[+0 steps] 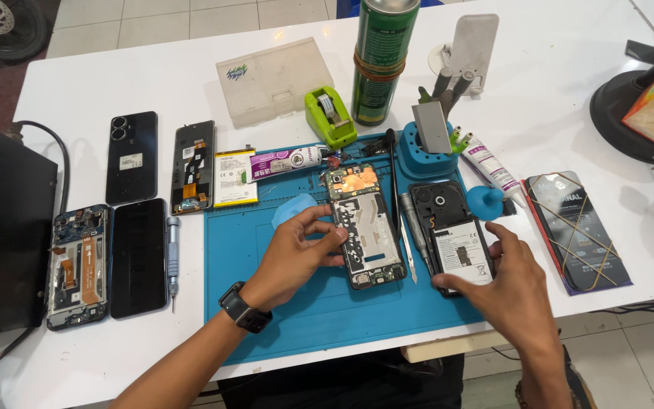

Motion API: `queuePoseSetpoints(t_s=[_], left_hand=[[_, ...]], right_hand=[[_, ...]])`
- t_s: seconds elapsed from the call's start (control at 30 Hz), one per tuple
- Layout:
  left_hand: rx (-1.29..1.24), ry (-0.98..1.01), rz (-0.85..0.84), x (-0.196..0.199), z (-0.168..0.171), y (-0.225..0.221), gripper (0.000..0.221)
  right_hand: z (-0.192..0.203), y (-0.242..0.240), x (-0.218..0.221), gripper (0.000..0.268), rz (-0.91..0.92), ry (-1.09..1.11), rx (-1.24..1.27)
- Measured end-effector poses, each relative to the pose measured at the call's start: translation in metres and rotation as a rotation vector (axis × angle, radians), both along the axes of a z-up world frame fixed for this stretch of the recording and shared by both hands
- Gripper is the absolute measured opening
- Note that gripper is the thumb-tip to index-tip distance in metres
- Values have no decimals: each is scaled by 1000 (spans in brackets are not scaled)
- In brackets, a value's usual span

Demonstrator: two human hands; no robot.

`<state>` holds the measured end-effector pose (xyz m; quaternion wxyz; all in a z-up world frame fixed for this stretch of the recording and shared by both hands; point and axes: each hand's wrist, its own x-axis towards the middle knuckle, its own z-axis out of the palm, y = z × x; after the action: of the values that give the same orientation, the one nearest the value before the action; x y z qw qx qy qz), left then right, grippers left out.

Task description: The person cleans the interior of a disassembled smartphone using compressed air and a brush. They handle the phone frame, back cover, and screen, spraying and brushing each part before placing them on the workbench.

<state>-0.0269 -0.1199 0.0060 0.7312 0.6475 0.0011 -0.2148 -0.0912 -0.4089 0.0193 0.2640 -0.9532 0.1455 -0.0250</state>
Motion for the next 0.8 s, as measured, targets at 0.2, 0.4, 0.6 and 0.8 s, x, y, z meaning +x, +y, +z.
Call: queuePoseSetpoints(t_s=[0.2,0.4,0.6,0.8], left_hand=[[-30,-5,-25,-5,-4,3,49],[17,-63,17,-23,-4,47,54],[294,-112,155,-38,9,129,54],[552,-109,171,-39,17,157,54]], right_hand=[[-13,-10,-2,37,-15,-89,404],[-27,-28,3,32,-126,-168,624],[-30,-17,19,26,32,-308,688],[-6,52,57,28,297,-12,877]])
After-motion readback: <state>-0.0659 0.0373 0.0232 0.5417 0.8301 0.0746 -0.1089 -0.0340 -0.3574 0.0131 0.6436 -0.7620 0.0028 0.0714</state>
